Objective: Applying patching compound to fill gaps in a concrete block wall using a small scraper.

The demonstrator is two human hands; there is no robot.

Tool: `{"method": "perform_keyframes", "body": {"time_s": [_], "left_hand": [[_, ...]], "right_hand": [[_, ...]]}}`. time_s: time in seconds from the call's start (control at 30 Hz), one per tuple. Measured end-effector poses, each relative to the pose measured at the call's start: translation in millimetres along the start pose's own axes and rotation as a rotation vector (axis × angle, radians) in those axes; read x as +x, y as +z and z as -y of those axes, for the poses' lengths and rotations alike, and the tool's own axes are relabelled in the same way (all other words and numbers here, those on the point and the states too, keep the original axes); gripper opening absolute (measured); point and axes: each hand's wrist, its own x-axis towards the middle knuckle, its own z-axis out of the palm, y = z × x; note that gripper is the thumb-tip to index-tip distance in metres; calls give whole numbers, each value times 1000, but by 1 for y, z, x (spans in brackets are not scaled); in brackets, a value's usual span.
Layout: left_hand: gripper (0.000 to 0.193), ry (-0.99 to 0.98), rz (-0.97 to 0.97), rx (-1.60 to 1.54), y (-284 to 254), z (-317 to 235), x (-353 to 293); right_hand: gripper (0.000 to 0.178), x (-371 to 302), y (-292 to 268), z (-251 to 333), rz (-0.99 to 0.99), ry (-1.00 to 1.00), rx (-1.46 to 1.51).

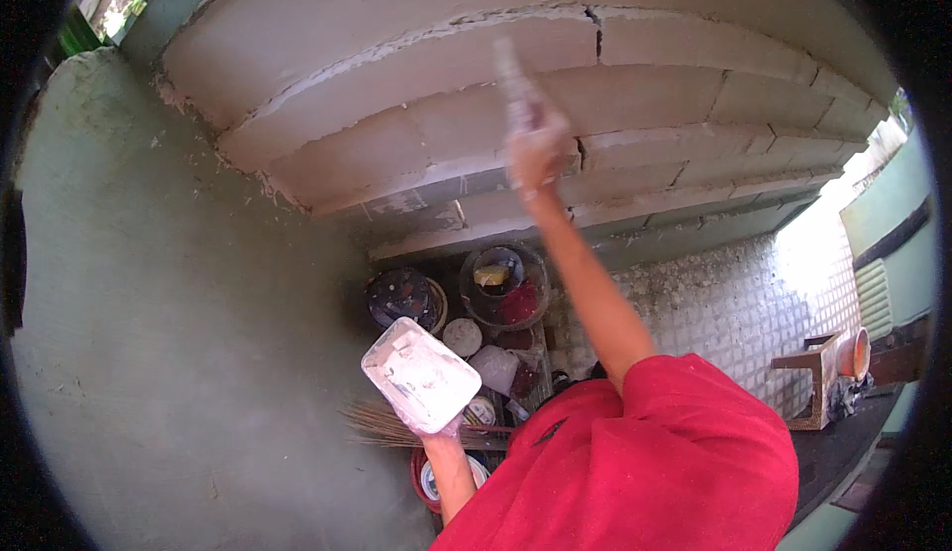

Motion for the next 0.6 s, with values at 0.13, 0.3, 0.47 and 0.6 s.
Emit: {"method": "perform_keyframes", "body": {"time_s": [0.13, 0.3, 0.47, 0.6], "left_hand": [[71, -182, 3, -34, 24, 1, 12], [70, -203, 72, -202, 34, 1, 13], [70, -212, 68, -217, 47, 0, 8], [65, -248, 155, -333, 44, 4, 11]], "right_hand": [[27, 73, -37, -53, -115, 259, -349], [36, 46, 2, -37, -118, -79, -266], [57, 1, 52, 12, 211, -227, -121], [60, -25, 87, 26, 356, -288, 100]]}}
